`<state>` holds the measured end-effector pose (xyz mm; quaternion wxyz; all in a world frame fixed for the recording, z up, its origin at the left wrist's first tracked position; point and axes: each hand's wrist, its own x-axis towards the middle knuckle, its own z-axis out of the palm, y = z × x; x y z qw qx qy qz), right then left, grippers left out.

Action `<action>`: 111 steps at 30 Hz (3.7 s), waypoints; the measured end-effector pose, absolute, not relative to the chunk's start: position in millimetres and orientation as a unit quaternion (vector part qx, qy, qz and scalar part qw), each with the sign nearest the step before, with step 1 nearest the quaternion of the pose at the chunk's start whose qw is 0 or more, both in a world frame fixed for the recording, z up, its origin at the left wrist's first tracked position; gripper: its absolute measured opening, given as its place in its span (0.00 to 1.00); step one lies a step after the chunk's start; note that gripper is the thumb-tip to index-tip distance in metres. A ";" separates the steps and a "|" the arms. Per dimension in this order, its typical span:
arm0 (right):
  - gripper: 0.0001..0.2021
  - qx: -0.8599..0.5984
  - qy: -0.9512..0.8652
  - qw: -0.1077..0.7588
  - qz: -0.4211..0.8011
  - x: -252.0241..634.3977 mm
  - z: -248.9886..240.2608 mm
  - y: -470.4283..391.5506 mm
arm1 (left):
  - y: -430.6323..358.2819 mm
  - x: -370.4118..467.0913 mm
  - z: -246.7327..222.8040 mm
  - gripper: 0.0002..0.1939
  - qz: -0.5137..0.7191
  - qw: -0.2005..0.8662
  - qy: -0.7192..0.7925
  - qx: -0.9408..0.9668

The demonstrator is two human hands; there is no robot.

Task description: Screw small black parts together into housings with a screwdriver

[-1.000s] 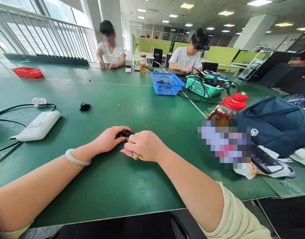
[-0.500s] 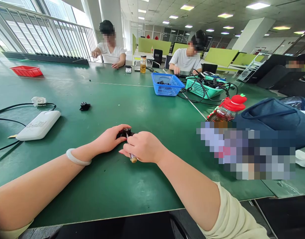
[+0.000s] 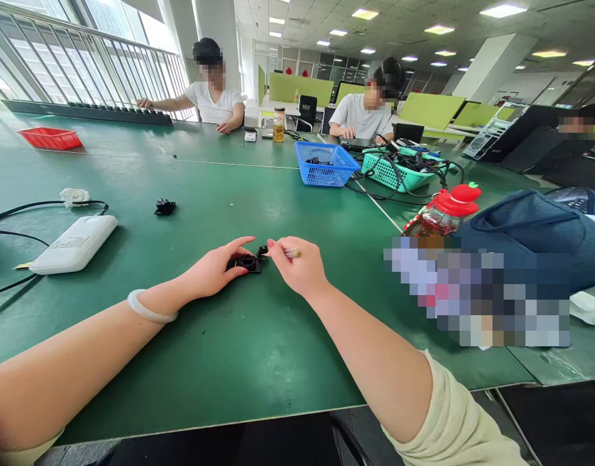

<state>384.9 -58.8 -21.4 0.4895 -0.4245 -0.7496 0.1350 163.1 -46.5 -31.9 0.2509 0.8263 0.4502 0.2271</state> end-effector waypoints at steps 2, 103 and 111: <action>0.25 -0.446 -0.712 0.513 0.176 386.0 -20.5 -57.4 | -46.6 162.4 -32.2 0.32 0.226 0.247 0.448 0.829; 0.11 -0.466 -0.708 0.470 0.246 373.6 -26.3 -59.5 | -42.0 170.2 -32.8 0.19 0.157 0.051 0.487 0.858; 0.12 -0.450 -0.663 0.555 0.223 378.2 -25.9 -61.2 | -39.3 165.5 -28.5 0.14 0.249 0.050 0.463 0.849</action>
